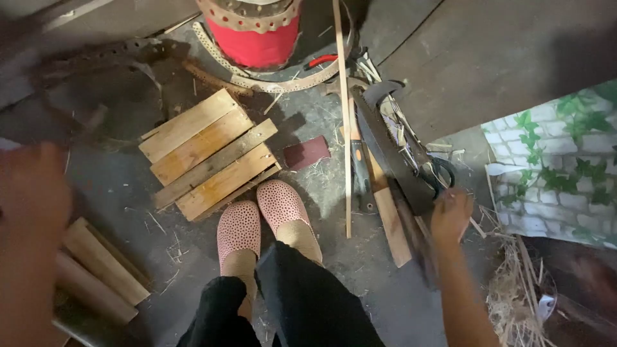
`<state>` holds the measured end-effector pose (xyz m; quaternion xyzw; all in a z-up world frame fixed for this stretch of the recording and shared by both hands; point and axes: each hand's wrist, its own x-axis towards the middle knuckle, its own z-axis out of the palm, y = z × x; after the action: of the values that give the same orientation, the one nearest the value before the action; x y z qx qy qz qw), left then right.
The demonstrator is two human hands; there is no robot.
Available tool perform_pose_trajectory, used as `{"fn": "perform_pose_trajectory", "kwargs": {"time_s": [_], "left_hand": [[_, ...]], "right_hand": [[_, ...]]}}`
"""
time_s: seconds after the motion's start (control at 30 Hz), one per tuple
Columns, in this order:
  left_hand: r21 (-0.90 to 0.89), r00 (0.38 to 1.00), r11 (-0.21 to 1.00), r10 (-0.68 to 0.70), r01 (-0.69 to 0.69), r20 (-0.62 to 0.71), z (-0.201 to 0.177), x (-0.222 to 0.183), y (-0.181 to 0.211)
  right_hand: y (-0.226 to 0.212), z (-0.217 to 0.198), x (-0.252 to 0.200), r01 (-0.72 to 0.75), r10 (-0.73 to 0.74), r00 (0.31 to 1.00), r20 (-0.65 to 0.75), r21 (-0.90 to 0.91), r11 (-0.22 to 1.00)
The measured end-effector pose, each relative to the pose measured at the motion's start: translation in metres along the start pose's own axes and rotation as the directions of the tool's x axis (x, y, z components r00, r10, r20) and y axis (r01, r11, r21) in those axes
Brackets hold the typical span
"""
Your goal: The person is organizing and sanding small wooden blocks on the floor and using scissors to cut a red piece of material.
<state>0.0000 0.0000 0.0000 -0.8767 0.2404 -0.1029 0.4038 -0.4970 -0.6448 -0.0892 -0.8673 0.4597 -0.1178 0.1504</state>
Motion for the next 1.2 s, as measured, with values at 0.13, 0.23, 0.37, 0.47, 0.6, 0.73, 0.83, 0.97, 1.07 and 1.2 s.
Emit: {"fn": "perform_pose_trajectory", "kwargs": {"time_s": [0.13, 0.23, 0.37, 0.47, 0.6, 0.73, 0.83, 0.97, 1.07, 1.2], "left_hand": [[-0.696, 0.984, 0.701, -0.17, 0.156, 0.049, -0.01, 0.003, -0.031], [-0.764, 0.963, 0.64, -0.247, 0.079, -0.107, -0.066, 0.003, -0.046], [-0.917, 0.983, 0.399, -0.166, -0.007, -0.079, -0.172, 0.001, -0.04], [-0.954, 0.987, 0.288, -0.114, -0.08, -0.117, -0.198, -0.003, -0.03], [-0.955, 0.969, 0.213, -0.096, -0.205, -0.229, -0.209, -0.01, -0.019], [-0.925, 0.959, 0.297, -0.084, -0.236, -0.271, -0.219, -0.013, -0.011], [-0.832, 0.871, 0.381, -0.118, -0.404, -0.477, -0.248, -0.014, -0.01], [-0.767, 0.805, 0.444, -0.153, -0.462, -0.573, -0.278, -0.014, -0.006], [-0.762, 0.779, 0.445, -0.197, -0.471, -0.596, -0.277, -0.002, 0.012], [-0.833, 0.791, 0.153, -0.261, -0.532, -0.554, -0.279, 0.021, 0.052]], "right_hand": [[0.03, 0.028, 0.047, 0.144, -0.138, 0.988, 0.072, -0.079, 0.986], [0.042, 0.047, 0.069, 0.169, -0.122, 0.957, 0.263, -0.163, 0.972], [0.051, 0.048, 0.079, 0.202, -0.14, 0.955, 0.26, -0.231, 0.952], [0.094, 0.06, 0.09, 0.369, -0.298, 0.925, 0.236, -0.372, 0.852], [0.103, 0.047, 0.089, 0.395, -0.383, 0.91, 0.16, -0.618, 0.68], [0.11, 0.022, 0.097, 0.415, -0.52, 0.841, 0.15, -0.796, 0.441], [0.084, -0.003, 0.107, 0.373, -0.278, 0.92, 0.277, -0.838, 0.399], [0.055, -0.038, 0.119, 0.179, 0.155, 0.894, 0.422, -0.651, 0.738], [0.085, -0.045, 0.111, 0.0, 0.173, 0.895, 0.411, -0.387, 0.922], [0.115, -0.044, 0.093, -0.101, 0.299, 0.806, 0.511, -0.379, 0.92]]}}
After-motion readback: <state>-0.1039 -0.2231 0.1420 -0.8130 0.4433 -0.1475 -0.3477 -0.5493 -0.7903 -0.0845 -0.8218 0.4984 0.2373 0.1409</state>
